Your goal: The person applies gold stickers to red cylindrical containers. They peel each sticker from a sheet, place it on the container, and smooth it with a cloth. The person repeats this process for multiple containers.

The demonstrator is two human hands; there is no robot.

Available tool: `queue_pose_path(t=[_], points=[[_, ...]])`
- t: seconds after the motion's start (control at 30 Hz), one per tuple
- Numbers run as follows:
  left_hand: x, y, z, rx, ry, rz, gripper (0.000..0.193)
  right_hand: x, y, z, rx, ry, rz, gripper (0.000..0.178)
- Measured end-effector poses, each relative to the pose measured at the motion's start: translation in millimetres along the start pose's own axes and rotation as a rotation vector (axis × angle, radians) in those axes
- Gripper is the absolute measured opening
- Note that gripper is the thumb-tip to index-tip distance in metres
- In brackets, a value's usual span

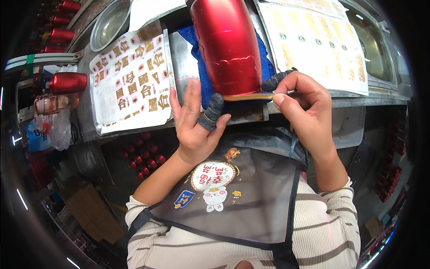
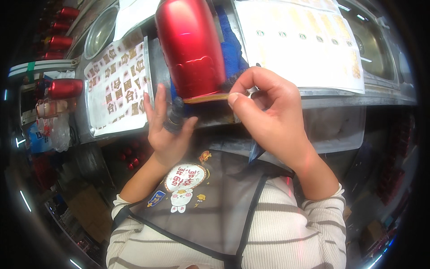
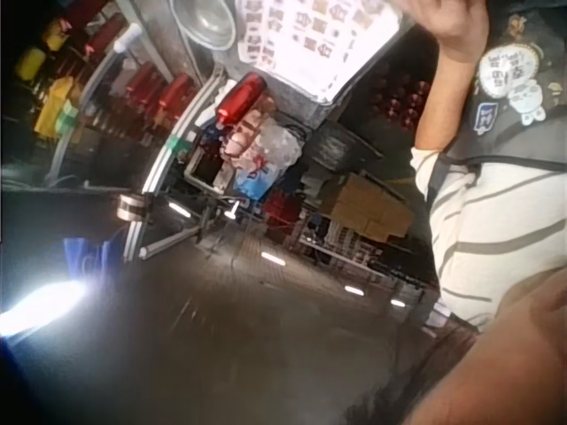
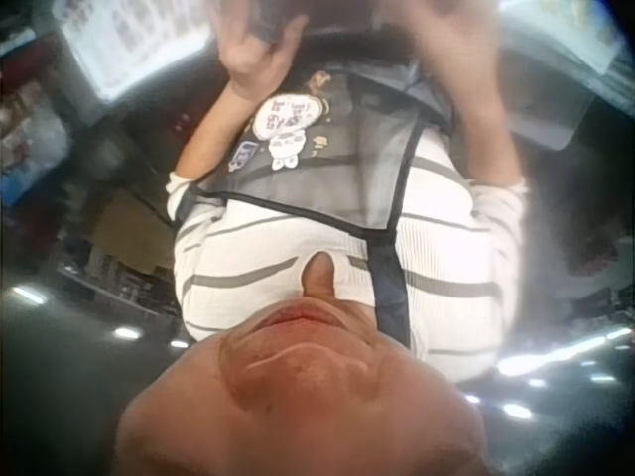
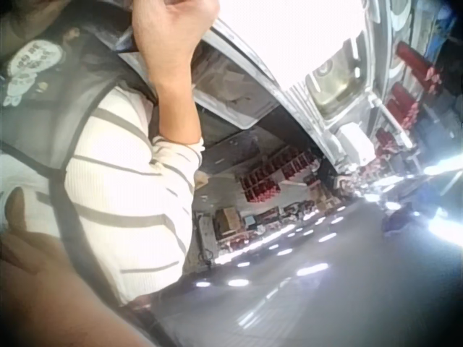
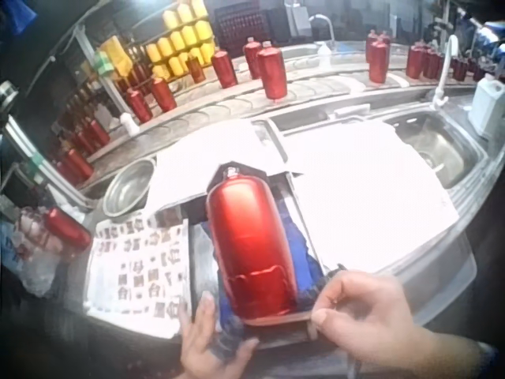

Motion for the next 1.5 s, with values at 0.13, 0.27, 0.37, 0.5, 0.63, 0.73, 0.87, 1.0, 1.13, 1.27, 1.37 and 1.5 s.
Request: queue_pose_path(t=[0.13,0.27,0.37,0.5,0.63,0.73,0.87,1.0,1.13,1.27,1.37,1.5], points=[[1,7,-5,-0.026,0.028,0.024,0.034,2,-1,-14,-0.053,0.032,-0.006,0.004],[4,14,-14,-0.087,0.038,0.021,0.038,1,1,-15,-0.049,0.034,-0.014,0.003],[6,20,-23,-0.141,0.083,0.011,0.042,0,2,-19,-0.052,0.028,-0.01,0.003],[1,38,-46,-0.178,0.17,0.037,0.039,-1,3,-27,-0.058,0.022,0.015,0.003],[-6,52,-42,-0.162,0.137,-0.106,0.035,-4,5,-34,-0.024,-0.025,-0.008,0.004],[-2,42,-14,0.006,-0.081,-0.105,0.063,-8,6,-29,0.016,-0.085,0.021,0.003],[3,18,4,0.13,-0.177,-0.026,0.055,-5,4,-29,-0.037,-0.028,0.021,0.003],[2,-3,7,0.088,-0.069,0.001,0.042,-1,4,-29,-0.072,-0.004,0.018,0.003],[3,4,-5,0.029,0.023,-0.021,0.032,0,5,-29,-0.097,0.025,0.015,0.004],[5,17,-23,-0.116,0.097,-0.01,0.04,2,6,-30,-0.094,0.038,0.011,0.005],[5,31,-37,-0.152,0.138,-0.016,0.037,2,8,-33,-0.081,0.029,0.013,0.004],[-9,49,-58,-0.194,0.235,-0.017,0.025,-2,9,-34,-0.082,0.058,0.018,0.004]])
Point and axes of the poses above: each hand's wrist, its own y-axis towards the middle knuckle, its own x-axis out of the back of the hand, z = x × y, the point moved 9 cm from there along y, towards the middle knuckle, and after that the axes turned 11 degrees about x, right-handed, at the moved point
